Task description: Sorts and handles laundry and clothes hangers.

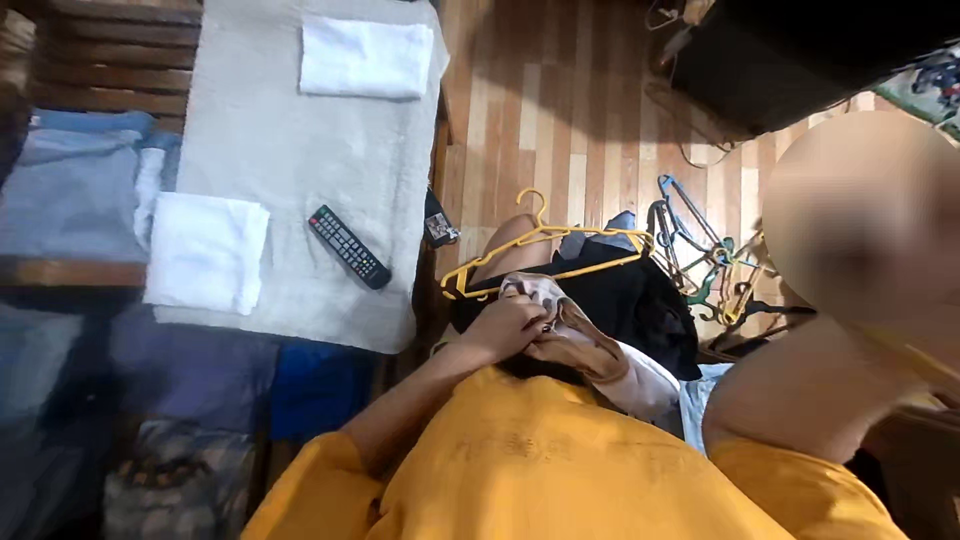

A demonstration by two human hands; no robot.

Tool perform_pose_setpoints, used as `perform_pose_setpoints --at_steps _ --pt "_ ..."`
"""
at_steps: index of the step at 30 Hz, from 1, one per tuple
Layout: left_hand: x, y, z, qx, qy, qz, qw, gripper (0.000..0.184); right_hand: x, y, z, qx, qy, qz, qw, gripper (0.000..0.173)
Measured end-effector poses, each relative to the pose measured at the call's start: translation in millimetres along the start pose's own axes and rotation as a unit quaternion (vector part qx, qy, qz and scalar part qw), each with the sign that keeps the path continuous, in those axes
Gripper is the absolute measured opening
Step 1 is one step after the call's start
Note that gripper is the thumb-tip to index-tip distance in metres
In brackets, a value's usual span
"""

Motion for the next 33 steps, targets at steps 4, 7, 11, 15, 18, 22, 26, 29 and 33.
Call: perform_pose_setpoints --at_steps 4,7,11,15,18,22,26,29,33 --pt "-19 -3 42 -0.056 0.175 0.105 0.977 0.024 172 57 -25 0.077 -0.215 0.315 0.921 0.028" --pt "-22 -33 63 -0.139 0.35 0.062 0.924 0.043 209 163 16 0.149 -0.378 0.402 0.82 0.054" --pt "-8 -65 78 -0.247 0.325 0.266 0.873 0.072 218 193 26 0.169 -0.353 0.466 0.793 0.072" --pt "-11 -51 67 -0.247 0.305 0.38 0.838 0.031 220 199 7 0.233 -0.361 0.46 0.777 0.06" --pt "-24 -32 65 -0.17 0.327 0.302 0.879 0.03 209 217 11 0.273 -0.321 0.423 0.802 0.068" --pt "-31 -6 65 -0.093 0.384 0.223 0.891 0.031 188 207 5 0.315 -0.298 0.369 0.822 0.045" --pt "-33 -2 67 -0.017 0.333 0.298 0.895 0.044 171 179 -2 0.354 -0.245 0.32 0.844 0.045" --pt "-50 3 71 0.036 0.187 0.347 0.918 0.043 158 147 -4 0.288 -0.192 0.247 0.905 0.046" --pt "-63 15 65 0.058 0.087 0.357 0.928 0.048 135 105 -2 0.086 -0.12 0.227 0.963 0.039"
Point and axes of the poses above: each hand's wrist, its own z-axis away from the middle knuckle, its own x-axis out of the palm, y = z × x, the point moved 2 cm from there along -z, towards the middle knuckle, and after that the axes turned 3 degrees about -z, right-handed, at the moved point
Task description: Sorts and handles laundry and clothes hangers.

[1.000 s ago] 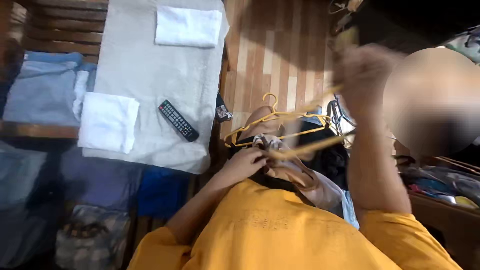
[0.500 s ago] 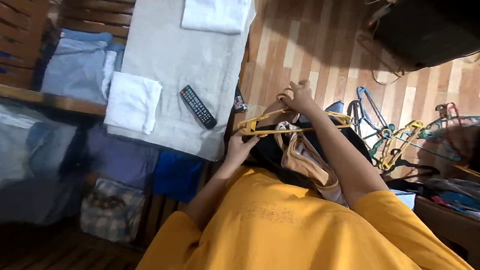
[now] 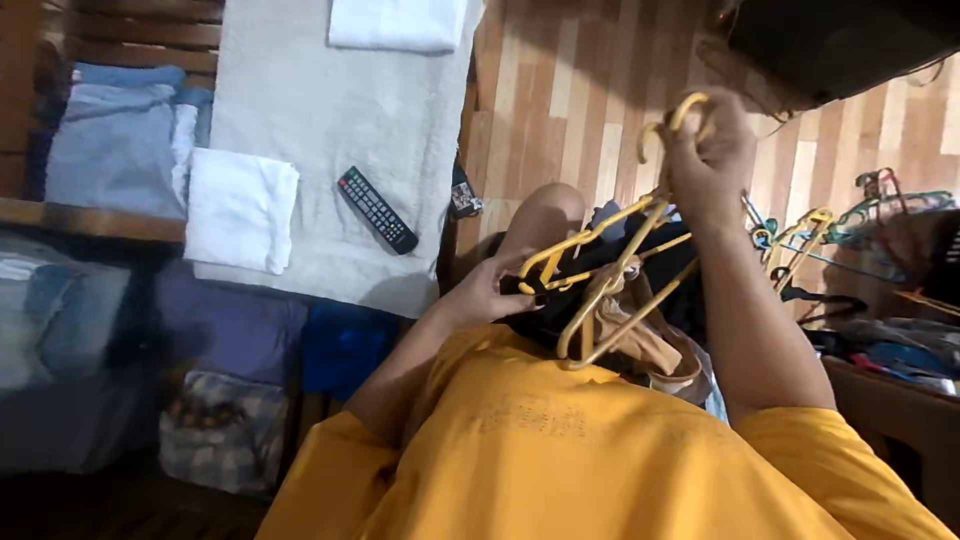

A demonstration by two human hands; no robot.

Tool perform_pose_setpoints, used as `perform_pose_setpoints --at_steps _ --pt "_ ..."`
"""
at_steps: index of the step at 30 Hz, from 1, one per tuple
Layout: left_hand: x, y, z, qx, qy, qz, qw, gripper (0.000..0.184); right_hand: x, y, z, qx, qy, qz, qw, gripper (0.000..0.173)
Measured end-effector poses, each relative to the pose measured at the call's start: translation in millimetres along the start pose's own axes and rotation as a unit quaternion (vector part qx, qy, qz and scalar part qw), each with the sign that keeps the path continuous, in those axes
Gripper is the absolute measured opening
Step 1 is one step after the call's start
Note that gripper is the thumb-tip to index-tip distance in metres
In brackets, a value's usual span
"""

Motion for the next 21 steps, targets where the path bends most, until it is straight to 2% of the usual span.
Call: perform_pose_setpoints --at_steps 3,5,8,11,15,18,21 --pt "2 8 -11 0.002 -0.011 -0.067 0.998 0.041 -22 -2 11 -0.103 0.06 0.042 0.992 0.041" --pt "0 12 -18 0.029 -0.017 -0.167 0.985 0.032 -26 -2 19 -0.123 0.081 0.07 0.987 0.043" --pt "-5 21 -23 0.062 -0.062 -0.267 0.96 0.031 -27 5 31 -0.126 0.093 0.091 0.984 0.043" --pt "-14 27 -23 0.042 -0.156 -0.193 0.968 0.023 -26 11 39 -0.128 0.077 0.076 0.986 0.045" --pt "-19 32 -19 -0.078 -0.209 0.008 0.975 0.018 -26 11 40 -0.164 0.076 0.044 0.983 0.047" --pt "-21 25 -18 -0.127 -0.209 0.092 0.965 0.014 -29 11 38 -0.188 0.075 0.032 0.979 0.049" --pt "-16 22 -16 -0.151 -0.177 0.107 0.967 0.016 -29 11 33 -0.203 0.076 0.039 0.975 0.049"
Point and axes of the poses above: each hand's wrist, its own z-axis away from the middle knuckle, its own x-axis out of the palm, y = z × x, the point moved 2 cm from there along -z, towards the middle knuckle, and after that the axes turned 3 degrees about -z, right-handed, at the moved point
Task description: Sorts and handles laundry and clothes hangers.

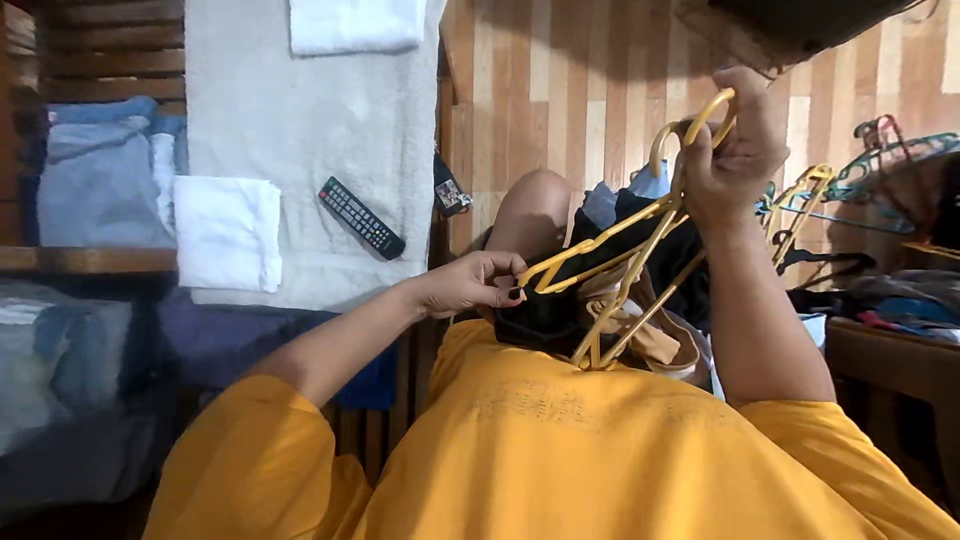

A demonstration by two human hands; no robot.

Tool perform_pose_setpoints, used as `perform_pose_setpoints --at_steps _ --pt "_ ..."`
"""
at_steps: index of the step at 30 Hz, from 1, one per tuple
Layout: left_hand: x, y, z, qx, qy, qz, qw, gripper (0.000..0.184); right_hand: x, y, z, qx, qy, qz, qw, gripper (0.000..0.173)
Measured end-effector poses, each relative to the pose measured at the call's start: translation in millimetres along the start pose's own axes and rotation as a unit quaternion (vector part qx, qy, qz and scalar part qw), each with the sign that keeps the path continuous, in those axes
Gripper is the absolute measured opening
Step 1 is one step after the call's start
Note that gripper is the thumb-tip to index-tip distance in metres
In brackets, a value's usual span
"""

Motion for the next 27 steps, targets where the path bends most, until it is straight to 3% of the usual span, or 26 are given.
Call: perform_pose_setpoints --at_steps 8,13,17,22,24,27 --pt "5 -9 6 0.132 0.118 -0.167 0.97 0.012 0 7 6 0.072 -0.05 0.032 0.996 0.057" --pt "11 -19 9 0.172 0.149 -0.198 0.953 0.015 8 10 2 0.113 -0.073 0.032 0.99 0.055" --pt "-4 -19 10 0.155 0.117 -0.29 0.937 0.008 19 14 4 0.17 -0.162 -0.033 0.971 0.07" --pt "-14 -7 6 0.006 0.012 -0.332 0.943 0.011 28 6 13 0.25 -0.281 -0.009 0.927 0.072" --pt "-14 5 2 0.016 -0.024 -0.379 0.925 0.01 31 3 17 0.239 -0.27 0.04 0.932 0.071" --pt "-12 13 5 0.097 0.02 -0.418 0.903 0.007 24 5 21 0.203 -0.212 0.068 0.954 0.07"
Point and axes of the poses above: each hand's wrist, its own z-axis away from the middle knuckle, its own x-axis out of the palm, y = z × x, the point moved 2 cm from there along -z, towards the middle knuckle, and after that the axes turned 3 degrees about -z, right-handed, at the moved point
